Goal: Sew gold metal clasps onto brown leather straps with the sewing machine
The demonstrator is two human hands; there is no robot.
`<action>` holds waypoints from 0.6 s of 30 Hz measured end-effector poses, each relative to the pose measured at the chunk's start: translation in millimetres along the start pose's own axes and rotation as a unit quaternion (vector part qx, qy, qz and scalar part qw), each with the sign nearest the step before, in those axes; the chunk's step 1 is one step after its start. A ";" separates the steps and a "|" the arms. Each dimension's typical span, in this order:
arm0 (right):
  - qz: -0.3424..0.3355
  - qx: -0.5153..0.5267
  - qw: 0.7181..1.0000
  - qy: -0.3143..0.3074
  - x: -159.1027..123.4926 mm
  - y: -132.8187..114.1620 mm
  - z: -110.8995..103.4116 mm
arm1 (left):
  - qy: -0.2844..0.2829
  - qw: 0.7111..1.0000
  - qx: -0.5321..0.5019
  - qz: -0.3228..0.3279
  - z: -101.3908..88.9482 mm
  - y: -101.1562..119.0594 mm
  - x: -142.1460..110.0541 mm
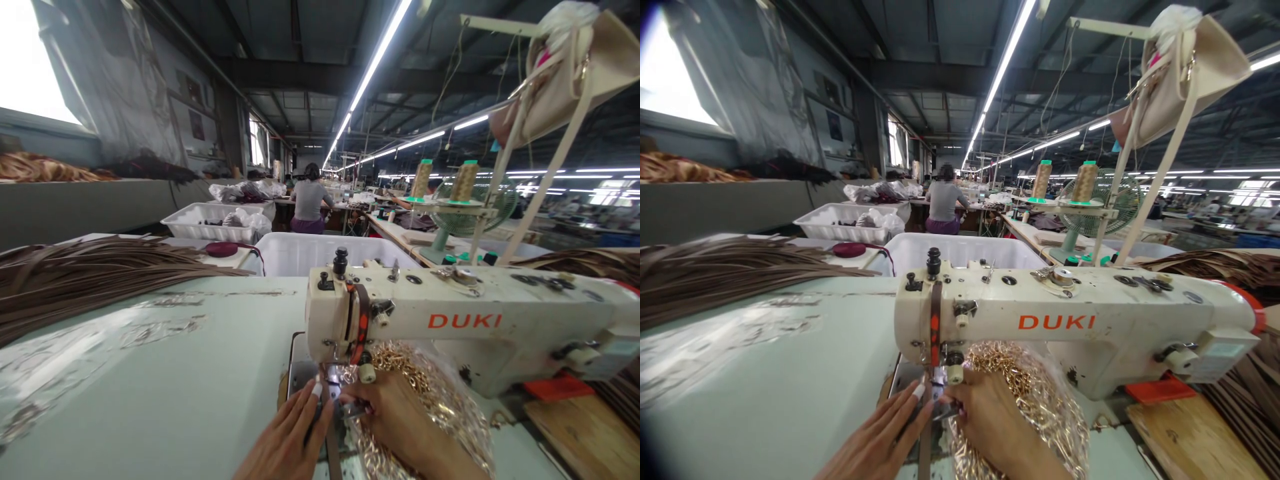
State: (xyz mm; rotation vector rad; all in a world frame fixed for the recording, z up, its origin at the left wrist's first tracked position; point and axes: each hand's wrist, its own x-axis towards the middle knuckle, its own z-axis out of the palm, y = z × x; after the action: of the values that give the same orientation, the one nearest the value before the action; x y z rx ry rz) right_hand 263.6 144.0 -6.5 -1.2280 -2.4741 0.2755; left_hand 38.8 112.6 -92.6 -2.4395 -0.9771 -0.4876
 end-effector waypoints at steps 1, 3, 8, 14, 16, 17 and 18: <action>-0.002 -0.001 1.000 0.002 -0.6 0.3 -0.2 | 0.003 1.000 0.005 0.000 0.2 0.1 -0.2; -0.011 0.004 1.000 0.005 -1.8 0.6 -0.4 | 0.005 1.000 0.009 0.004 -0.7 0.0 -0.5; -0.039 0.019 0.999 0.004 -3.6 0.3 -1.5 | -0.024 0.999 0.018 0.016 -6.7 -0.2 0.1; -0.035 0.036 0.999 -0.002 -3.0 -1.1 -4.3 | -0.008 0.999 0.041 0.019 -4.3 1.2 -2.0; -0.034 0.041 0.999 -0.006 -3.0 -1.5 -4.4 | 0.011 0.999 0.043 0.019 -1.8 1.6 -3.8; -0.033 0.044 0.998 -0.007 -3.1 -1.8 -4.4 | 0.017 0.999 0.043 0.019 -0.7 1.9 -4.7; -0.033 0.045 0.998 -0.009 -3.1 -2.0 -4.3 | 0.020 0.999 0.042 0.020 0.1 2.2 -5.3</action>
State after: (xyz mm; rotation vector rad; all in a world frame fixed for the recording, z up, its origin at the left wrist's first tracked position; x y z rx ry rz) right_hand 265.6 140.4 -2.6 -1.1098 -2.4831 0.3775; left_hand 36.7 108.4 -95.9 -2.3605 -0.9136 -0.4699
